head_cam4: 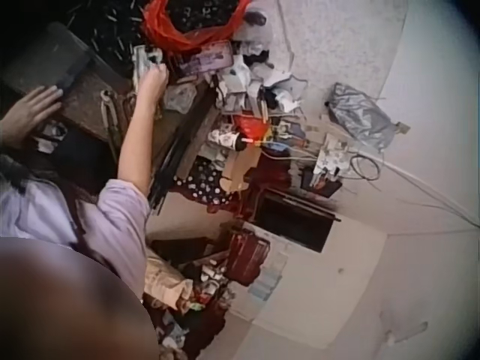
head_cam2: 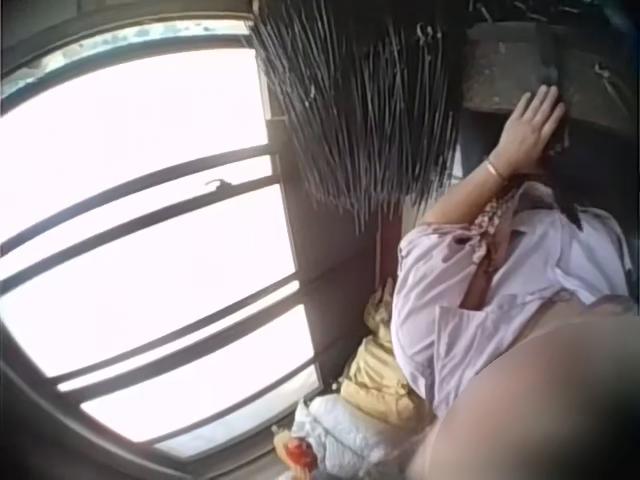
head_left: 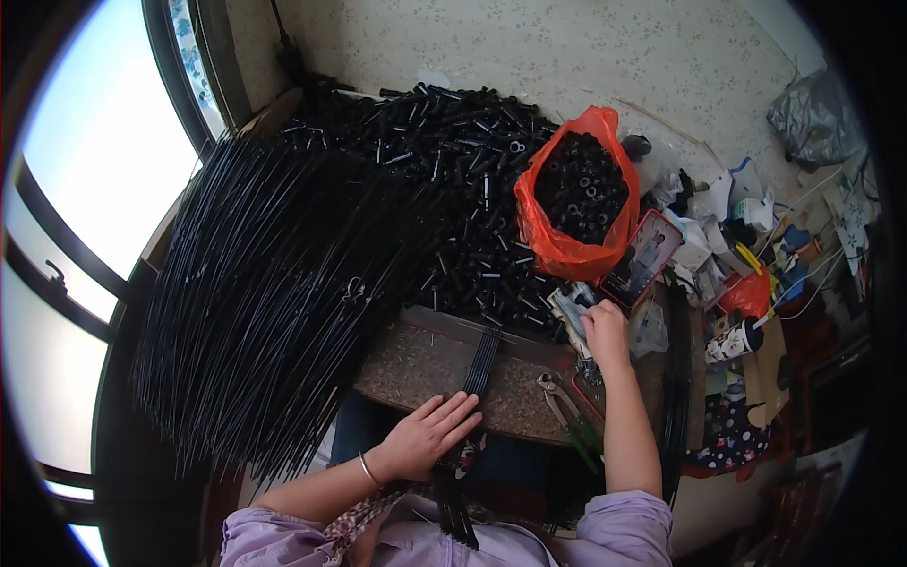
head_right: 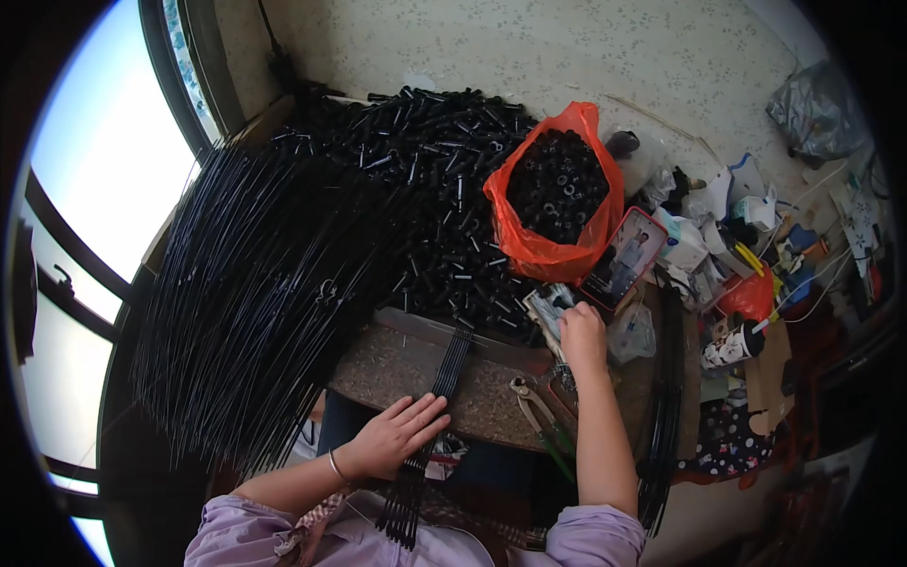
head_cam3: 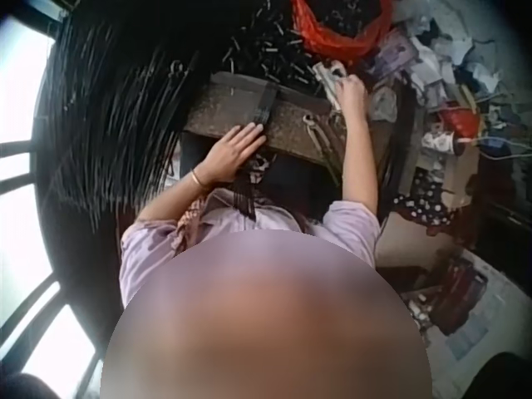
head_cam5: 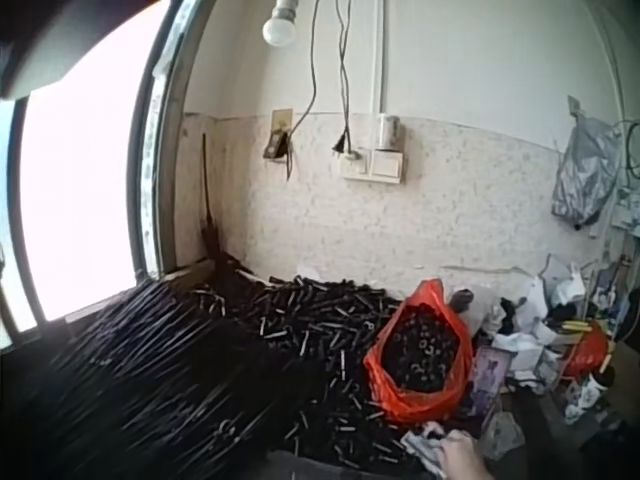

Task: Bundling and securing groups of black plastic rods at a workstation.

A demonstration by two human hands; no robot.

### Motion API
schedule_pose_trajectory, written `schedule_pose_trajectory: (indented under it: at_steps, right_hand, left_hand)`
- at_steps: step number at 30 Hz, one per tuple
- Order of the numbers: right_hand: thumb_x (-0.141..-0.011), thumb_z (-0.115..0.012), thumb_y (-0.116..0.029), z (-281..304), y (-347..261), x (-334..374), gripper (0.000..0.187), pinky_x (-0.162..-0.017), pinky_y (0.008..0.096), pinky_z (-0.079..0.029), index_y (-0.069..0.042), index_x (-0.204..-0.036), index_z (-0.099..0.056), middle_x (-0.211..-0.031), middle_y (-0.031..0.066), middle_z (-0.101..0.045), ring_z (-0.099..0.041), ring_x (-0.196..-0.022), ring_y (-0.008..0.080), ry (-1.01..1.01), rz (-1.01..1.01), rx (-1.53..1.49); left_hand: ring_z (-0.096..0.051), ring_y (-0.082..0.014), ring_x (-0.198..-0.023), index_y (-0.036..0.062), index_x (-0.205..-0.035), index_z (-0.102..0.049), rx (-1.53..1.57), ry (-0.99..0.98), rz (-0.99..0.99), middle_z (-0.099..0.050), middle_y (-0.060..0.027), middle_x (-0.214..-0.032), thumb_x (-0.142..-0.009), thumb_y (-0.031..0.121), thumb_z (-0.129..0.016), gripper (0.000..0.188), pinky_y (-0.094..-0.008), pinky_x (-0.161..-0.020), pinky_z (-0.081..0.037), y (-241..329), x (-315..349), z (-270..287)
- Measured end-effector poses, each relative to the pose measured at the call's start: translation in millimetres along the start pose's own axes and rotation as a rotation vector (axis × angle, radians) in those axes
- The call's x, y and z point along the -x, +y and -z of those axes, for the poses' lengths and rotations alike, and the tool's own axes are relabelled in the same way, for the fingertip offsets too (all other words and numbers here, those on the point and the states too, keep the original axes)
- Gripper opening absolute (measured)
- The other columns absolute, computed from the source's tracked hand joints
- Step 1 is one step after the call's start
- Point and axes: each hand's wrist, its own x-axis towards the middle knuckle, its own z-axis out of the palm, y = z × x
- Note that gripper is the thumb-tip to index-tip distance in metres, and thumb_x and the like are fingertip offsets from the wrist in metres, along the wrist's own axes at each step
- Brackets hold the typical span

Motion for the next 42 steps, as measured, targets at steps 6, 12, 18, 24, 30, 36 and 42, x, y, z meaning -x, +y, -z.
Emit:
schedule_pose_trajectory:
  at_steps: [6,12,18,24,30,36,42]
  right_hand:
    - [-0.075,-0.062,-0.003,7,-28,2,0.007,-0.067,0.0375,-0.046,0.0,-0.081,-0.064,-0.077,0.0129,-0.056,-0.057,-0.074,0.0318,0.048,0.073,-0.154]
    - [-0.079,-0.058,-0.003,-24,-80,17,0.01,-0.063,0.0366,-0.048,-0.003,-0.087,-0.064,-0.077,0.0106,-0.056,-0.059,-0.072,0.0303,-0.174,0.199,-0.329]
    - [-0.079,-0.057,-0.001,-26,-76,17,0.012,-0.062,0.0369,-0.048,-0.002,-0.088,-0.065,-0.078,0.012,-0.056,-0.059,-0.072,0.0314,-0.183,0.152,-0.307]
    - [-0.078,-0.057,-0.001,-30,-86,14,0.012,-0.063,0.0377,-0.048,-0.002,-0.088,-0.065,-0.08,0.0128,-0.057,-0.059,-0.072,0.032,-0.172,0.156,-0.332]
    - [-0.081,-0.054,-0.006,-35,-95,-4,0.007,-0.068,0.0399,-0.05,-0.001,-0.083,-0.057,-0.085,0.0136,-0.058,-0.061,-0.079,0.0317,-0.355,0.163,-0.094]
    - [-0.078,-0.061,-0.009,-9,-65,0,0.009,-0.068,0.0371,-0.047,-0.005,-0.085,-0.063,-0.083,0.0091,-0.058,-0.058,-0.081,0.0273,-0.086,0.465,0.031]
    - [-0.08,-0.056,-0.007,-19,-69,17,0.012,-0.07,0.0376,-0.048,-0.003,-0.09,-0.063,-0.082,0.0083,-0.057,-0.057,-0.083,0.0268,-0.182,0.316,-0.214]
  left_hand:
    - [-0.022,-0.0298,-0.135,0.0031,-0.139,-0.026,0.059,0.004,0.0,-0.022,-0.0179,-0.146,-0.064,0.017,-0.06,0.083,-0.0422,-0.108,-0.019,-1,-2,2]
    - [-0.023,-0.0293,-0.135,0.0043,-0.139,-0.026,0.062,0.001,0.025,-0.022,-0.0172,-0.146,-0.064,0.016,-0.059,0.083,-0.0424,-0.107,-0.02,0,-3,0]
    - [-0.023,-0.0291,-0.135,0.0051,-0.139,-0.025,0.074,0.002,0.032,-0.022,-0.0168,-0.146,-0.062,0.019,-0.062,0.087,-0.0422,-0.107,-0.021,-1,-4,1]
    - [-0.023,-0.0286,-0.135,0.0052,-0.139,-0.025,0.035,-0.011,0.022,-0.022,-0.0164,-0.146,-0.062,0.02,-0.063,0.087,-0.0418,-0.107,-0.022,-1,-4,2]
    - [-0.023,-0.0283,-0.135,0.0051,-0.139,-0.026,0.078,0.015,0.002,-0.022,-0.016,-0.146,-0.061,0.021,-0.064,0.088,-0.0417,-0.107,-0.022,-3,-5,2]
    - [-0.023,-0.0283,-0.135,0.0044,-0.139,-0.026,0.074,0.047,0.001,-0.022,-0.0162,-0.146,-0.061,0.021,-0.064,0.088,-0.0415,-0.107,-0.022,-4,0,2]
    - [-0.023,-0.0287,-0.135,0.0041,-0.139,-0.026,0.064,0.044,-0.016,-0.022,-0.0165,-0.146,-0.062,0.022,-0.064,0.088,-0.0419,-0.107,-0.023,-4,3,1]
